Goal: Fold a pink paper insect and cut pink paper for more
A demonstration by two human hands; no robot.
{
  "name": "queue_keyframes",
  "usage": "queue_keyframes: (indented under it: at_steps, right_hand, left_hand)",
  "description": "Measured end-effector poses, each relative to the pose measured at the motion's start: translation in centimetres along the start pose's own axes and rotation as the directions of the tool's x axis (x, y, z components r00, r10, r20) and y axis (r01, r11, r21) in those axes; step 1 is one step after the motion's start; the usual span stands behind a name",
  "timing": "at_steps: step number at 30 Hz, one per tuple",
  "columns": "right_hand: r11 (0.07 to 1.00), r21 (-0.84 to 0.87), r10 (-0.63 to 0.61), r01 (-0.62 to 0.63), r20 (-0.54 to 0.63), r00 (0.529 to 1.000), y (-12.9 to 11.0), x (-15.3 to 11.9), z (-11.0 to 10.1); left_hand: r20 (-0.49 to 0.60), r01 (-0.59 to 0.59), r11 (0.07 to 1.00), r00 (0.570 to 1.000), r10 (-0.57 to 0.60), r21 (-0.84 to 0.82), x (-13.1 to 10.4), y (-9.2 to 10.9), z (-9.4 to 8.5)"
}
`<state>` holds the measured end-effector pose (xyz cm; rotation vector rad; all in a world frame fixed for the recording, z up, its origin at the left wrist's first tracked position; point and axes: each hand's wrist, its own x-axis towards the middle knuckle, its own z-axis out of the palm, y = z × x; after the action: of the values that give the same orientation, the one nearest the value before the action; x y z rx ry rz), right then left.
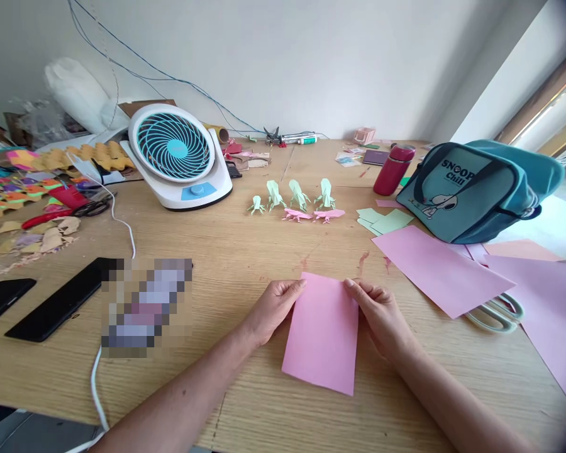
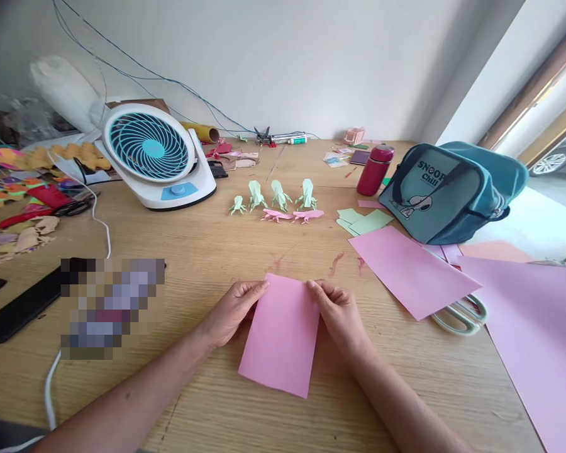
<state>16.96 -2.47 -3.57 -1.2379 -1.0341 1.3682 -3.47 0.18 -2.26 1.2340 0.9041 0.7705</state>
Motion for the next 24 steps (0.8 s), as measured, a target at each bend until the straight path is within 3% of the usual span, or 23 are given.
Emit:
queue_keyframes:
  at_steps: [5, 12, 18, 24]
  right_hand:
    - [0.994, 0.103, 0.039, -0.032, -0.062, 0.997, 0.2, 0.2, -0.2]
    - [0.954, 0.294, 0.121, -0.065, -0.177, 0.977, -1.0, 0.2, 0.1]
    - [0.957, 0.284, 0.040, 0.049, -0.301, 0.953, -1.8, 0.7, -1.0]
    - [0.961, 0.260, -0.004, 0.092, -0.322, 0.947, -2.0, 0.9, -1.8]
  left_hand:
    - [-0.016, 0.071, 0.996, 0.997, -0.070, 0.049, -0.2, -0.1, 0.4]
    - [0.003, -0.001, 0.995, 1.000, 0.001, 0.105, -0.4, -0.1, 0.8]
    - [0.009, -0.038, 0.979, 0.999, 0.037, 0.201, -0.6, 0.1, 1.3]
    - [-0.012, 0.014, 0.979, 1.000, -0.012, 0.205, -0.6, 0.2, 1.5]
